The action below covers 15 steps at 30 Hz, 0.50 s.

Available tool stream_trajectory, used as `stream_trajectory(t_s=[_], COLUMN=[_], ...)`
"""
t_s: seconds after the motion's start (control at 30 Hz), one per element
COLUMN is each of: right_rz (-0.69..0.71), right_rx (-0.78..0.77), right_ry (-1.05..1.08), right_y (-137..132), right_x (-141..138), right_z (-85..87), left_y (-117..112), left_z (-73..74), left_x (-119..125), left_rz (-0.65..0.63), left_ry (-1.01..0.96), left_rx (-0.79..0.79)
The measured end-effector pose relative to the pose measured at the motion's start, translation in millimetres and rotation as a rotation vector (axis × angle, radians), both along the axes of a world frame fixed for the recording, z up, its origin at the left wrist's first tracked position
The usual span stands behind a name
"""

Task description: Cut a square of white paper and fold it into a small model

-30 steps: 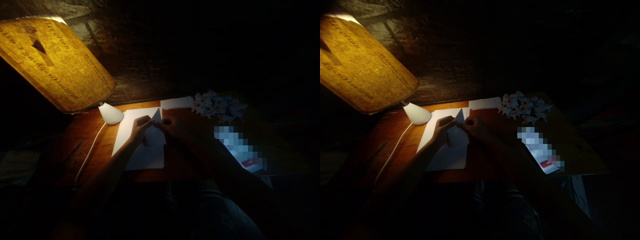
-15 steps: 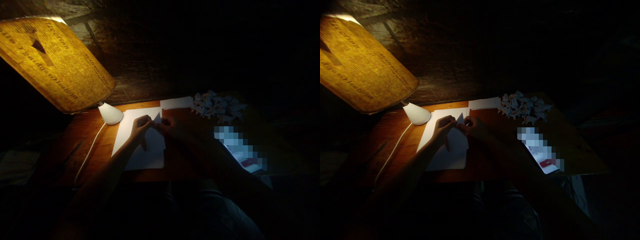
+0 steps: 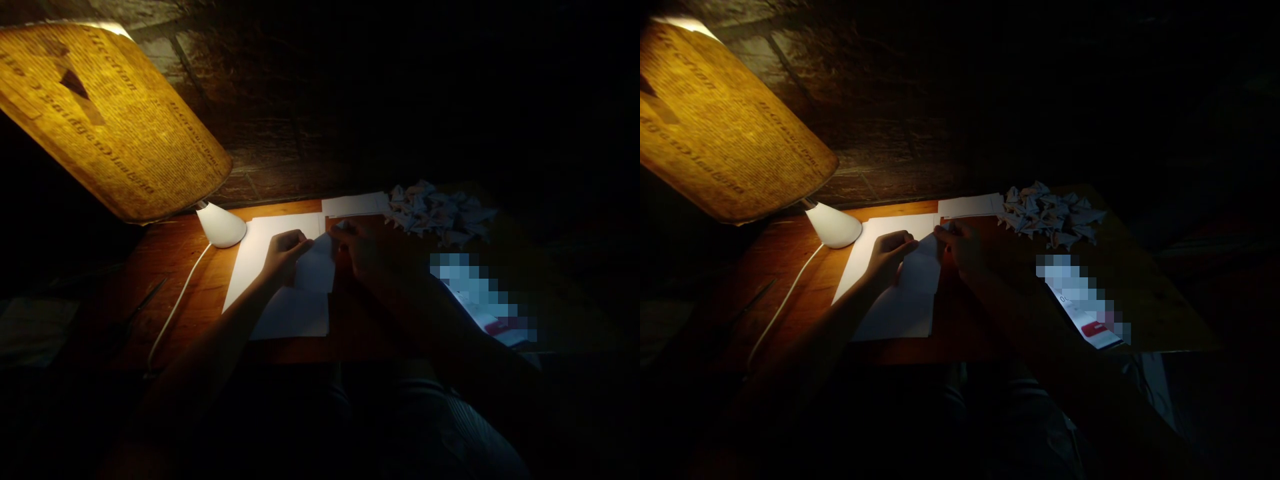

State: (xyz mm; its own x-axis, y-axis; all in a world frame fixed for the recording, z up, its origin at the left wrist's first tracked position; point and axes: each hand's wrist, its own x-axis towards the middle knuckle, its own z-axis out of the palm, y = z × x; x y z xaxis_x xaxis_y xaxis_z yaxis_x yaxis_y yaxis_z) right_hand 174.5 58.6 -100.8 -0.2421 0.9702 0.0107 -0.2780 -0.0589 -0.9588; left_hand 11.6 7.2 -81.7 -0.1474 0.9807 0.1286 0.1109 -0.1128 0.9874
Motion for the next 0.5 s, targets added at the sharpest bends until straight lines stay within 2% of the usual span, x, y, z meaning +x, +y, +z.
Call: stream_trajectory(t_s=[0.13, 0.27, 0.5], right_rz=[-0.061, -0.042, 0.152], right_rx=[-0.012, 0.014, 0.007], right_ry=[-0.021, -0.069, -0.086], right_y=[3.2, 2.5, -3.2], right_x=[1.3, 2.6, 5.5], right_z=[-1.0, 2.3, 5.8], left_y=[0.3, 0.6, -1.4], left_z=[0.7, 1.3, 5.0], left_x=[-1.0, -1.4, 0.1], left_rz=[0.028, 0.044, 0.029], left_ry=[-0.07, -0.066, 0.002], left_rx=[-0.036, 0.001, 0.071])
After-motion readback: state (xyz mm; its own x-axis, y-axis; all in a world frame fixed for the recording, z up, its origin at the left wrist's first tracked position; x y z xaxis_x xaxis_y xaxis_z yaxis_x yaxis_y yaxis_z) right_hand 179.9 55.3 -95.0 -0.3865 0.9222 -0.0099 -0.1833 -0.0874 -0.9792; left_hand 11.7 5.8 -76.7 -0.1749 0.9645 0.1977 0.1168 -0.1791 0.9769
